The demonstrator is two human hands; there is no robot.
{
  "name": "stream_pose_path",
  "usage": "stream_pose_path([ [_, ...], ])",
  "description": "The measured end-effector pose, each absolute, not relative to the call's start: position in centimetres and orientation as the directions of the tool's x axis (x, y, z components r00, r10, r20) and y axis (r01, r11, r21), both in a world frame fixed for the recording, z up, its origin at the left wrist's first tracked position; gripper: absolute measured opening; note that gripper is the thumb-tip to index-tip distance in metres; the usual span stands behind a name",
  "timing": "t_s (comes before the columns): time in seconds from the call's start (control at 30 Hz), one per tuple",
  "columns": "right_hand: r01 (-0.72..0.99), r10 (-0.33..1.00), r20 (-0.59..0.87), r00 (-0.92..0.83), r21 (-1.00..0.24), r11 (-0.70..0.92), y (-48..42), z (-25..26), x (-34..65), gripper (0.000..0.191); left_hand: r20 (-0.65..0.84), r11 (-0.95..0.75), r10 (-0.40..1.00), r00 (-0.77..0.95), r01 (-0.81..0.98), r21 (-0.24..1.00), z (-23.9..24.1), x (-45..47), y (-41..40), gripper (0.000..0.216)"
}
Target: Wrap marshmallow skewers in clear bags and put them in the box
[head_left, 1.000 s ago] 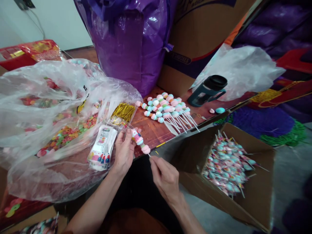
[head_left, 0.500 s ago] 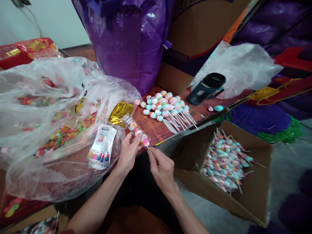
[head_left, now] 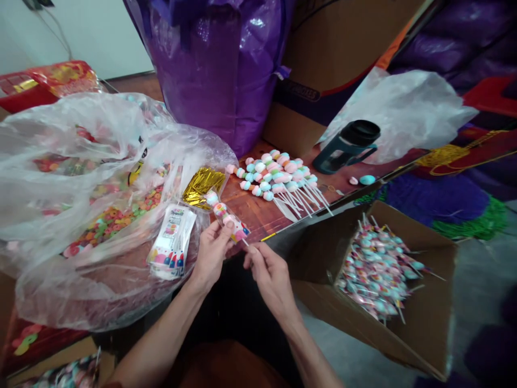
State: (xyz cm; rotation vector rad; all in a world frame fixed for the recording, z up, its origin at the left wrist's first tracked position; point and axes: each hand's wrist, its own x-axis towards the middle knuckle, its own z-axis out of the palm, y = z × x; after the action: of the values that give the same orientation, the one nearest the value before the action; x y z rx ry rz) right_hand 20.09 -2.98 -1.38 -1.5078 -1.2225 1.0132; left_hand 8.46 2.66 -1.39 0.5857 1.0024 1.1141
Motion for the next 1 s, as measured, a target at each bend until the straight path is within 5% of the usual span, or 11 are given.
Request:
stream_pose_path([
  [0.23,0.007,0.977,-0.170,0.125,-0.985,-0.172,-3.1,-2.3,20.0,0.037,-0.310,0.331,0.943,0.121,-0.444,0.833,-1.4,8.4,1.7,0.028],
  [0.47,-0.091,0.987,-0.126,0.098,-0.989,-0.117,-0.8,-0.3,16.5,0.044,-0.232,0.207,0.973,-0.025,-0.361,0.909,-0.6,6.2,0.7,0.023],
  [0.6,-0.364,0.926,-0.324,-0.193,-0.853,-0.374,0.6,0.6,14.4,0.042,-0.231,0.211,0.973,0.014,-0.471,0.857,-0.1,3.8,0.3,0.025],
  [0.7,-0.132,0.834,-0.321,-0.449,-0.899,-0.418,2.1,1.4,14.1,0.038,-0.215,0.180,0.977,0.007,-0.570,0.802,0.6,2.2,0.5,0.029],
  [0.8,0.341,0.911,-0.149,-0.384,-0.940,-0.010,4.9,2.3,14.3,0.029,-0.147,0.008,0.971,-0.186,-0.593,0.805,1.0,1.1,1.2,0.029],
  [0.9,0.764,0.984,0.123,-0.128,-0.620,0.177,8.7,2.2,13.9,0.021,-0.186,0.000,0.949,-0.255,-0.591,0.807,1.0,0.5,2.0,0.031],
  [1.0,0.931,0.982,0.158,-0.105,-0.332,0.153,12.1,1.1,12.8,0.015,-0.279,0.097,0.938,-0.205,-0.618,0.780,0.7,0.4,2.2,0.038],
])
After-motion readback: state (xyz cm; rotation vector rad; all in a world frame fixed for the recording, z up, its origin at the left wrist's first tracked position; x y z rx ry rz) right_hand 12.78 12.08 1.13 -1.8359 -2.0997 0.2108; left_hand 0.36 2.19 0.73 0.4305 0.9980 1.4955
